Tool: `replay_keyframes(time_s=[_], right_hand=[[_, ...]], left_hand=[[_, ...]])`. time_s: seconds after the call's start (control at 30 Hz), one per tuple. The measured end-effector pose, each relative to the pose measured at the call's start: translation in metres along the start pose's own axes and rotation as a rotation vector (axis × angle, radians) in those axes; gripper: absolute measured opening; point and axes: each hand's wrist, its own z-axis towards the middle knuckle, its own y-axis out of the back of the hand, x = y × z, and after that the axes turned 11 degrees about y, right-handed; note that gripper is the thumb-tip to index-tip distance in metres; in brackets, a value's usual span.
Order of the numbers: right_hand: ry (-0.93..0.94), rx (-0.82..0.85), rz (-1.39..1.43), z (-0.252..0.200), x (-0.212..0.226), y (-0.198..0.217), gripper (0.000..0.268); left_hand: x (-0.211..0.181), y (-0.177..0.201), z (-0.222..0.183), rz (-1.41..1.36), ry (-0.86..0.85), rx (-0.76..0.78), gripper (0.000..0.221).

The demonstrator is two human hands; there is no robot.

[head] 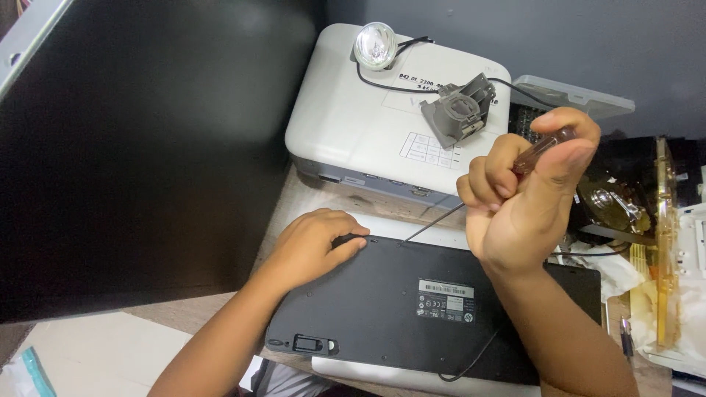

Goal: Disassembling a computer keyboard by removing multiple screws from the back panel using a manual screwdriver.

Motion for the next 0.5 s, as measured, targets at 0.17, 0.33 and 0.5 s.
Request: replay_keyframes(time_s=[0.17, 0.33, 0.5], right_hand=[[-0.008, -0.034, 0.005, -0.0004, -0.0017, -0.0005, 0.045], [0.009, -0.023, 0.016, -0.0018, -0.002, -0.0008, 0.044], [0.002, -0.017, 0.012, -0.0028, -0.0029, -0.0026, 0.045]], left_hand=[[0.0009, -0.0004, 0.0005, 0.007, 0.002, 0.006, 0.027], [0.0, 0.0007, 0.0008, 0.008, -0.049, -0.001, 0.027], [-0.0008, 0.0011, 0.0003, 0.0, -0.006, -0.001, 0.027]])
